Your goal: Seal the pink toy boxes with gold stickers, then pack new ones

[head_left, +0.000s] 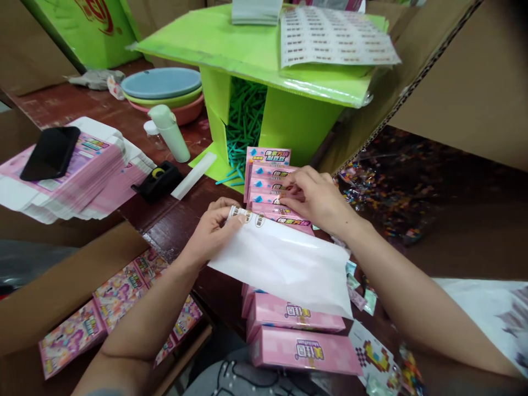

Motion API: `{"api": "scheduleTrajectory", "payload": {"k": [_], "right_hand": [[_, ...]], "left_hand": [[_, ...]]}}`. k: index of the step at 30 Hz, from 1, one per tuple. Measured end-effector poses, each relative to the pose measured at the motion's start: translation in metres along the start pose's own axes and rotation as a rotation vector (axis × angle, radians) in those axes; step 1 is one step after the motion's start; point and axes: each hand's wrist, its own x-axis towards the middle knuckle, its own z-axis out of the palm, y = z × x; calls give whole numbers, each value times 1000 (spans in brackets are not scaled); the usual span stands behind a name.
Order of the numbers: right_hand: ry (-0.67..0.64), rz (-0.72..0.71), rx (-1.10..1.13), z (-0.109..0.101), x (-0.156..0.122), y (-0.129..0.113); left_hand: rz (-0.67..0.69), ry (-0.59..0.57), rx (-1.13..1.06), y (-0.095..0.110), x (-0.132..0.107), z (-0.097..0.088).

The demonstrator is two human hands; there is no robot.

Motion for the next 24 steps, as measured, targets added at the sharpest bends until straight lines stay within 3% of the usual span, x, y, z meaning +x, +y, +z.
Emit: {"api": "scheduleTrajectory", "payload": {"k": [5,11,15,19,24], "right_hand": [[-75,-35,-70,-9,0,5],[-255,-92,470,-31,6,-24],[-138,6,651,-32,6,-39],[33,70,502,-22,18,-16],[-78,114,192,1,34,14]], "left_hand": [[26,6,9,5,9,2],[85,3,59,9,21,8],[97,22,93,1,26,7],[90,65,88,-7,28,1],[50,49,82,-6,25,-4]]}}
